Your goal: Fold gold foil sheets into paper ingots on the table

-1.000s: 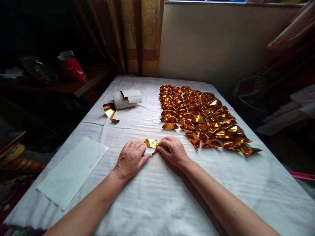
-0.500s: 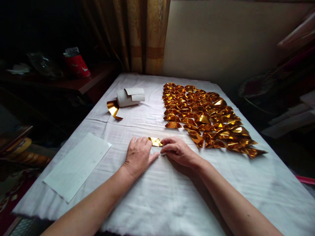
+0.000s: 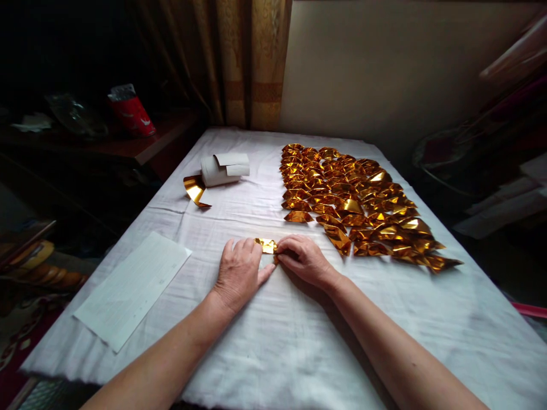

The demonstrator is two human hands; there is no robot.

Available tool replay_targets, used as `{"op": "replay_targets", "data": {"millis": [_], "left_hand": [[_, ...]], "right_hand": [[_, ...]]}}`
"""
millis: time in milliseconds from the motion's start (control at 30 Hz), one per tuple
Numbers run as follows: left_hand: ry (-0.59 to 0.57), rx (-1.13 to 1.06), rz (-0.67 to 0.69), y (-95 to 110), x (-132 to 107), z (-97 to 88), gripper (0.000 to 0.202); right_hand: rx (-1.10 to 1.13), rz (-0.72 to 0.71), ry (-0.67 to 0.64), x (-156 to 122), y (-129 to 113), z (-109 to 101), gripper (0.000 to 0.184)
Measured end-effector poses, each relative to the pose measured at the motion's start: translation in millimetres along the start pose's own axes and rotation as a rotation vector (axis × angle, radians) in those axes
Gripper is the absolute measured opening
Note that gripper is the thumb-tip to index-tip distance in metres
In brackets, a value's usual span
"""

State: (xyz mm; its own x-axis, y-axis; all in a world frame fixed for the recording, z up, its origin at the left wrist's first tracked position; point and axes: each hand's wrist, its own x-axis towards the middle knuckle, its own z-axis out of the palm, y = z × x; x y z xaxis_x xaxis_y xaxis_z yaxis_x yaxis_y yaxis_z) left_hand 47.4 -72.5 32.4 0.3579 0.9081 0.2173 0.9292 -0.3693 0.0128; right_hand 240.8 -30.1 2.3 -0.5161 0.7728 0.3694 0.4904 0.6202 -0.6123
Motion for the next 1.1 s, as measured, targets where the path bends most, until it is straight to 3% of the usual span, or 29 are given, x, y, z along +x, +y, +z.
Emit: {"op": "replay_targets", "data": {"millis": [233, 400, 833, 1100], "left_hand": [[0.023, -0.005, -0.016, 1.2, 0.1, 3.5, 0.036], [-0.022, 0.048, -0.044, 6.2, 4.5, 1.6, 0.036], [0.022, 0.045, -0.056, 6.8, 3.8, 4.2, 0.031], [-0.021, 0.026, -0.075, 7.1, 3.8, 5.5, 0.034]], "right_hand": [[-0.115, 0.026, 0.039, -3.1, -1.6, 6.7, 0.005], [-0.098, 0.029, 0.048, -3.8, -4.7, 5.5, 0.003], [-0.082, 0.03, 0.057, -4.7, -1.6, 8.6, 0.008], [-0.066, 0.034, 0.092, -8.3, 1.9, 9.5, 0.014]]}}
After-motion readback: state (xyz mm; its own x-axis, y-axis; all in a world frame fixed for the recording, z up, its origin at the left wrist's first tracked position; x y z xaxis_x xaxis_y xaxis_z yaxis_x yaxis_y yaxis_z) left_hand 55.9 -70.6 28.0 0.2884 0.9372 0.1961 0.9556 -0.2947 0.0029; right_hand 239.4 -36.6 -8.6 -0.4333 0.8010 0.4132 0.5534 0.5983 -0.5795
